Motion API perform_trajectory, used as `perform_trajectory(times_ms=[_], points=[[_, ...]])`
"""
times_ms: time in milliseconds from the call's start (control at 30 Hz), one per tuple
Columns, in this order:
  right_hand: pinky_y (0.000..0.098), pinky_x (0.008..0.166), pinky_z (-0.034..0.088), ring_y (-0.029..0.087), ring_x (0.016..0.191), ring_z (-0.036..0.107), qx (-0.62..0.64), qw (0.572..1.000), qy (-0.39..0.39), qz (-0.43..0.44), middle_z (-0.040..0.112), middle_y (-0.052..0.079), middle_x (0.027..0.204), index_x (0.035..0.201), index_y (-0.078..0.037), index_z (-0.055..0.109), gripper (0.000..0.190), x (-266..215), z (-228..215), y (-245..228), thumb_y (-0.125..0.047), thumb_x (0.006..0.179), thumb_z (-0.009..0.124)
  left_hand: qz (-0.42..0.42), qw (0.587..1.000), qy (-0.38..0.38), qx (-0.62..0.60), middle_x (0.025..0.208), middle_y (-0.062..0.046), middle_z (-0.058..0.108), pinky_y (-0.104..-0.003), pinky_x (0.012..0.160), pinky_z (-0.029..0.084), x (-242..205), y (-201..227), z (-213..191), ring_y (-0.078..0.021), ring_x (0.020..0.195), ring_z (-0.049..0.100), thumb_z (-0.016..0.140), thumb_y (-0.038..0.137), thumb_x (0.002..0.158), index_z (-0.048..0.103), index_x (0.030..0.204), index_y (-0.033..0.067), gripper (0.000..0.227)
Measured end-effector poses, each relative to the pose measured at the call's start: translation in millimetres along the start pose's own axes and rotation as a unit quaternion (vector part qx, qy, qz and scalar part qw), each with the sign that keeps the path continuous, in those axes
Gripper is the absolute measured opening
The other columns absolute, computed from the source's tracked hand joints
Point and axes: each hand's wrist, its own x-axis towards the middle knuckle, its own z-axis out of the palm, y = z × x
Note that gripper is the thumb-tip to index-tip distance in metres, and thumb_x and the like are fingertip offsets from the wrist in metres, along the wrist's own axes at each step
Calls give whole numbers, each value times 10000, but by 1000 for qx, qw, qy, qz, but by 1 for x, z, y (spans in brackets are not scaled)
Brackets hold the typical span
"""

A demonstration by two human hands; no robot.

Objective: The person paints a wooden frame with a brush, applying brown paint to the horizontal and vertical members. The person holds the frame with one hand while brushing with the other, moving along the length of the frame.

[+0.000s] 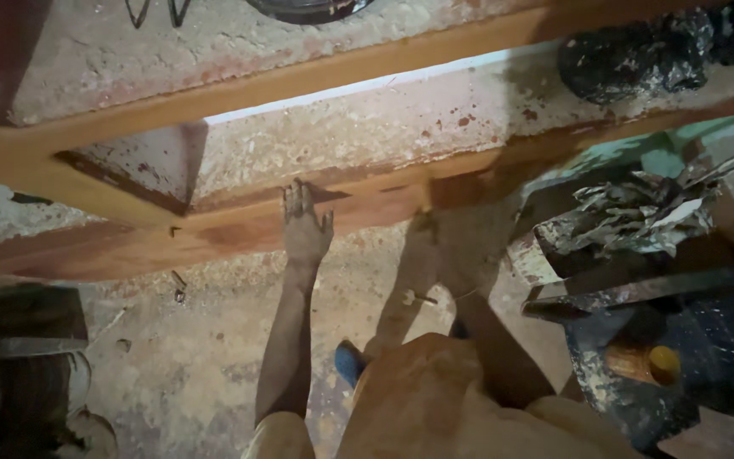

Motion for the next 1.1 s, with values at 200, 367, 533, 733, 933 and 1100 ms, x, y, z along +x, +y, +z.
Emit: perform_trajectory(times_ms=[200,367,533,733,933,1100], points=[[298,843,480,152,976,561,24,994,-84,64,594,47,1098,1372,-119,510,388,-6,16,-5,-119,998,611,-16,1000,-5,12,1642,-275,299,-502,1268,217,6,4,-2,-477,1525,241,708,309,925,334,1545,-86,824],[300,836,480,154,969,563,12,998,56,12,596,48,1093,1367,-120,515,383,18,-81,-12,-125,998,616,-28,1000,-2,7,1644,-275,294,-501,1258,213,2,5,1,-480,1530,227,696,323,929,338,1534,-97,819],[303,830,481,155,961,564,-18,982,186,-23,597,50,1087,1363,-121,519,379,26,-162,-26,-131,998,621,-39,999,2,8,1648,-273,302,-497,1267,213,4,6,1,-465,1536,242,689,331,953,345,1546,-84,802],[306,822,481,157,953,566,-46,976,206,-53,599,52,1080,1357,-123,525,373,35,-149,-22,-138,998,627,-46,999,19,5,1631,-292,315,-500,1266,210,4,13,2,-469,1529,241,690,348,941,360,1531,-95,809],[310,814,481,159,944,568,-29,999,20,-17,601,53,1073,1352,-124,530,368,22,-31,-13,-145,999,632,-54,998,23,31,1626,-288,331,-512,1254,223,5,16,4,-463,1529,249,680,392,946,373,1526,-104,823],[312,808,481,161,936,570,-5,991,-120,56,602,55,1067,1347,-125,535,364,5,33,-26,-150,999,637,-43,998,40,38,1642,-271,333,-517,1268,244,3,13,7,-444,1535,278,662,416,982,377,1537,-90,803]])
